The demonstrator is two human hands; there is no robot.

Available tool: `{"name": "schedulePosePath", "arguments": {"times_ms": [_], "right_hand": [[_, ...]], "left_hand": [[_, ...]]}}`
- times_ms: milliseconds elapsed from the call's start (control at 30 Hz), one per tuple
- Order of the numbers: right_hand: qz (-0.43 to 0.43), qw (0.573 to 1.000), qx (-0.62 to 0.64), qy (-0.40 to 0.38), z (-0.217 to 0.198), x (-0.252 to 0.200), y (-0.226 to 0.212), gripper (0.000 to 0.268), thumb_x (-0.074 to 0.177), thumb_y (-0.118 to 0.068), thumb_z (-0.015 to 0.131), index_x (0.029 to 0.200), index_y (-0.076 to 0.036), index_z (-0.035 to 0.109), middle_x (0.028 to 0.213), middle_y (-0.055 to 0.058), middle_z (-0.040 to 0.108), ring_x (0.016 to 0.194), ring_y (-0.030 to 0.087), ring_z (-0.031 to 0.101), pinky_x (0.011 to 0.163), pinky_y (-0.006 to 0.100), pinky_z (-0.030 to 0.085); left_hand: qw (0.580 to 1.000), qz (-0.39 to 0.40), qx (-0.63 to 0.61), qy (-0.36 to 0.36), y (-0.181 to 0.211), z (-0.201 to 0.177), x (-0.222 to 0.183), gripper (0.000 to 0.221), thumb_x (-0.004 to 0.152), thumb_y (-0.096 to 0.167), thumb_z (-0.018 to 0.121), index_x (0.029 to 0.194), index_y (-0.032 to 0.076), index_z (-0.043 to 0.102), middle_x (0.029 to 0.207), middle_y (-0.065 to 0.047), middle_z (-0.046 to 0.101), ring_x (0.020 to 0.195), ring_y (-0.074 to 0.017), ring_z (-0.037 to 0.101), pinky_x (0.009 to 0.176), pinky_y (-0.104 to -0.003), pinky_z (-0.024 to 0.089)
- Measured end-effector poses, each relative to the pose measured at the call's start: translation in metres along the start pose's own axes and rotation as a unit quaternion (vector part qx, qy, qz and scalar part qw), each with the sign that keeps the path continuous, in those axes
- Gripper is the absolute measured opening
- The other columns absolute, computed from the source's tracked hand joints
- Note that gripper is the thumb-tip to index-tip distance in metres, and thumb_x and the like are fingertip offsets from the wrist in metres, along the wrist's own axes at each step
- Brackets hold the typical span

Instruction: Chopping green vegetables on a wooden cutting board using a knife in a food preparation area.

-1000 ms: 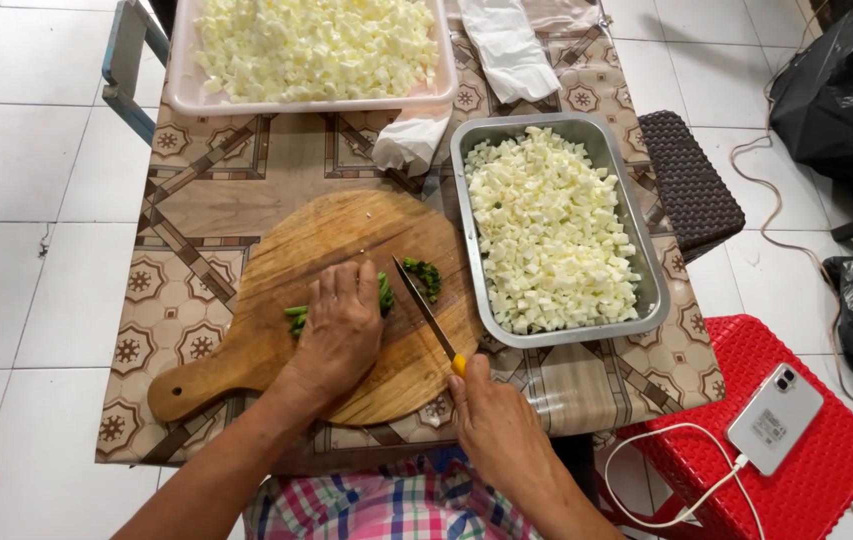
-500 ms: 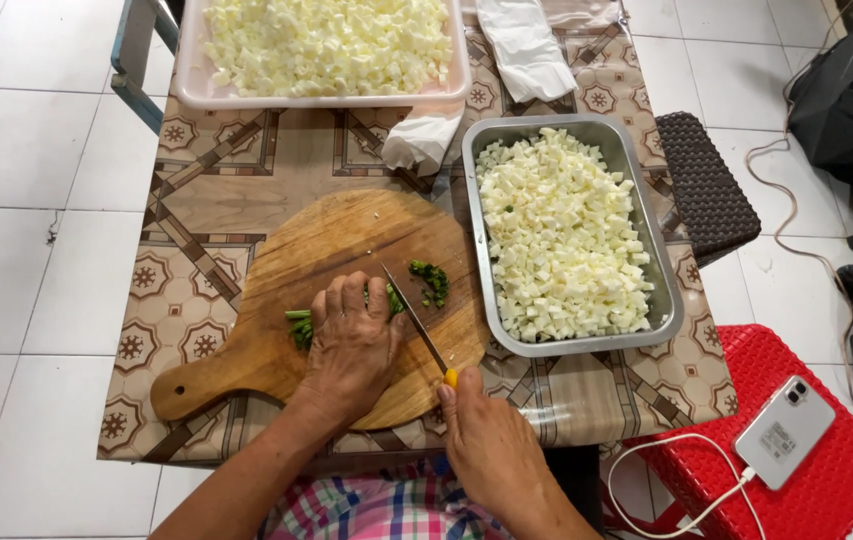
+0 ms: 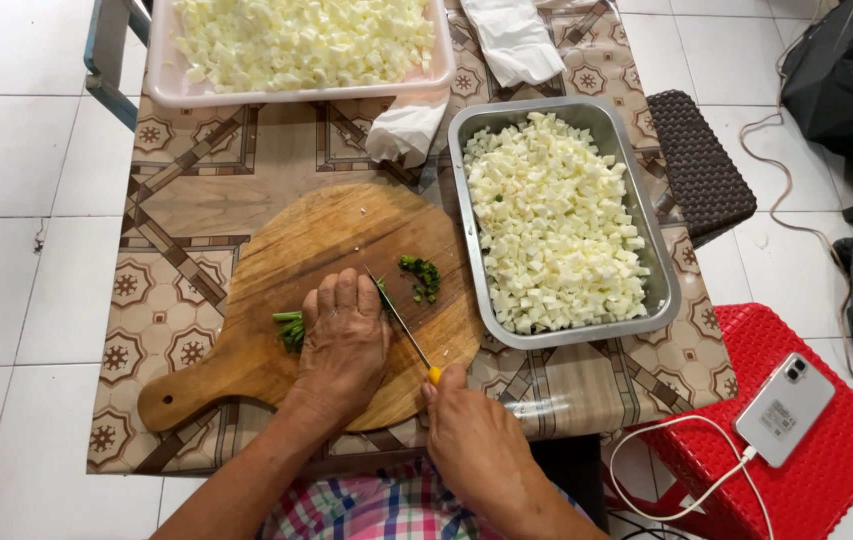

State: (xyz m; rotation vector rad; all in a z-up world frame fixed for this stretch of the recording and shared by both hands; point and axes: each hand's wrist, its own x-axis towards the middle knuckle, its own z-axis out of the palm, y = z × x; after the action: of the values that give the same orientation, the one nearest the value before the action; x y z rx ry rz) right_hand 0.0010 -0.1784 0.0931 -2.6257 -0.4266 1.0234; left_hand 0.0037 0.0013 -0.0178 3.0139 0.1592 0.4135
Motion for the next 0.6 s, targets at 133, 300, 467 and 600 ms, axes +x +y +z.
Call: {"name": "schedulePosePath", "arguments": {"times_ms": [133, 300, 467, 600], "right_hand": [[0.005, 1.000, -0.003, -0.007, 0.000, 0.006, -0.002, 0.031, 0.112, -0.041, 0.027, 0.106, -0.015, 0.042, 0.086, 0.015, 0.071, 0.079, 0.043, 0.069, 0.068, 0.057, 0.050], [0.008, 0.999, -0.022, -0.024, -0.001, 0.012, -0.004, 0.031, 0.112, -0.040, 0.027, 0.113, -0.013, 0.042, 0.094, 0.017, 0.072, 0.084, 0.043, 0.070, 0.071, 0.056, 0.052], [0.010, 0.999, -0.031, -0.024, -0.009, 0.018, -0.013, 0.030, 0.113, -0.039, 0.028, 0.104, -0.014, 0.042, 0.091, 0.016, 0.070, 0.081, 0.044, 0.069, 0.071, 0.057, 0.051], [-0.043, 0.998, -0.042, 0.021, -0.008, 0.030, -0.020, 0.027, 0.113, -0.020, 0.027, 0.102, -0.008, 0.049, 0.074, 0.003, 0.058, 0.053, 0.018, 0.055, 0.045, 0.034, 0.048]], "left_hand": [[1.000, 0.007, 0.008, 0.008, 0.000, 0.000, 0.000, 0.057, 0.096, 0.027, 0.052, 0.144, -0.003, 0.043, 0.139, -0.021, 0.047, 0.127, -0.0391, 0.043, 0.110, -0.055, 0.035], [0.999, 0.020, 0.017, 0.024, 0.000, -0.003, 0.003, 0.053, 0.092, 0.026, 0.055, 0.138, -0.001, 0.048, 0.135, -0.021, 0.050, 0.123, -0.0380, 0.046, 0.108, -0.052, 0.036], [0.999, 0.018, 0.025, -0.012, 0.001, -0.006, 0.002, 0.058, 0.094, 0.029, 0.054, 0.142, -0.001, 0.044, 0.138, -0.021, 0.048, 0.127, -0.0385, 0.043, 0.110, -0.052, 0.034], [0.999, 0.022, 0.024, 0.007, 0.003, -0.008, 0.004, 0.055, 0.093, 0.026, 0.052, 0.141, 0.000, 0.046, 0.137, -0.020, 0.048, 0.124, -0.0376, 0.044, 0.107, -0.051, 0.035]]}}
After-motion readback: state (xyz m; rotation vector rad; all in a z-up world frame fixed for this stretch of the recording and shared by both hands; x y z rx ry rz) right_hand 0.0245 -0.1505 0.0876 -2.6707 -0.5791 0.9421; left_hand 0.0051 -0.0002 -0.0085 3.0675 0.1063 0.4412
